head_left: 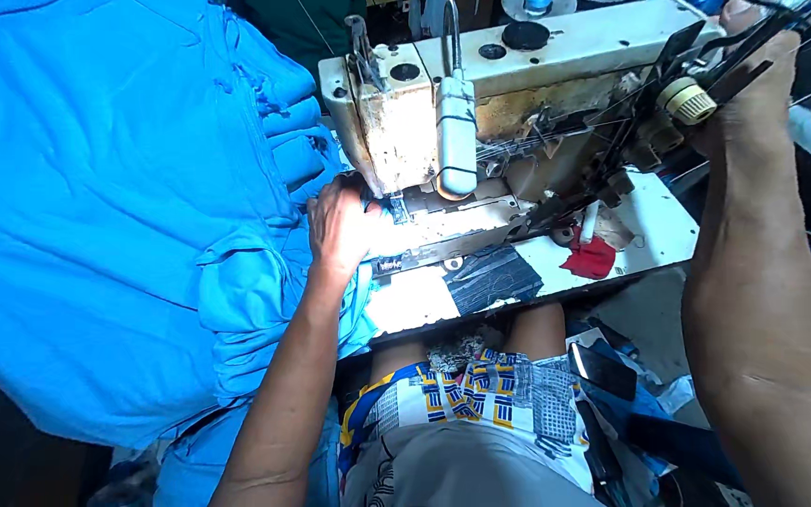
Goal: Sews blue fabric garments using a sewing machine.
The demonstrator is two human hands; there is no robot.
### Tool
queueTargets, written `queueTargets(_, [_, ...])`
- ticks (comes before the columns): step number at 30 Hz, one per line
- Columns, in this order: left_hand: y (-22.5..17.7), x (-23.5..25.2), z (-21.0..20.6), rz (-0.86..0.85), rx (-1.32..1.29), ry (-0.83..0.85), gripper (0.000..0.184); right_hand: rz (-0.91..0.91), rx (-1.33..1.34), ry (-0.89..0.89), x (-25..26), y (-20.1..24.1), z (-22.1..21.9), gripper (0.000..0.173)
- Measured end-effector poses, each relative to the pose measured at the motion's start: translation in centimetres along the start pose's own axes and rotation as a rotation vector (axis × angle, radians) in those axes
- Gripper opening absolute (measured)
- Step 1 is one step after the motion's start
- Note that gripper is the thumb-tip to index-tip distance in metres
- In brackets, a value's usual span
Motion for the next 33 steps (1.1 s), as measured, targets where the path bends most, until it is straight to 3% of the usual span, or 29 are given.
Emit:
queueTargets(4, [-0.6,-0.3,0.2,-0.033,0.057,-0.032,0.032,-0.166,-0.171,0.037,0.1,0.6,-0.2,0.044])
queueTargets(8, [-1.0,-0.6,0.7,-0.075,0.046,-0.097,0.027,-0.203,-0.261,0.068,0.3,1.2,-0.6,0.043])
queueTargets(16, [-1.5,-0.7,0.3,-0.035,0.126,-0.063,0.027,-0.001,-0.070,-0.071,0.7,0.3,0.1,0.038])
queueTargets(22, [-1.3,-0.7,0.5,-0.029,0.026,-0.055,0.039,0.119,0.006,-0.184,0.5,0.4,0.4,0.033])
queueTargets(26, [-2.1,-0.9,1.1,-0.011,0.000,0.040,0.042,0.092,0.090,-0.161,0.2,0.1,0.2,0.032])
queueTargets(30, [-0.4,0.4,0.0,-0.076,-0.015,0.059,0.041,0.066,0.103,-0.131,0.6,-0.7,0.2,0.025])
queueTargets(33, [0.1,2.0,-0.3,-0.137,-0.074,0.105,0.033,0.228,0.128,-0.060,0.1,0.2,0.1,0.024])
Point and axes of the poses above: each hand's wrist, its own x-axis towards the middle knuckle, its own z-axis out of the back of the hand, y = z × x, the point moved 10 cm from there along x, towards the middle knuckle, and after that the axes turned 9 degrees about -x, right-handed, at the moved point
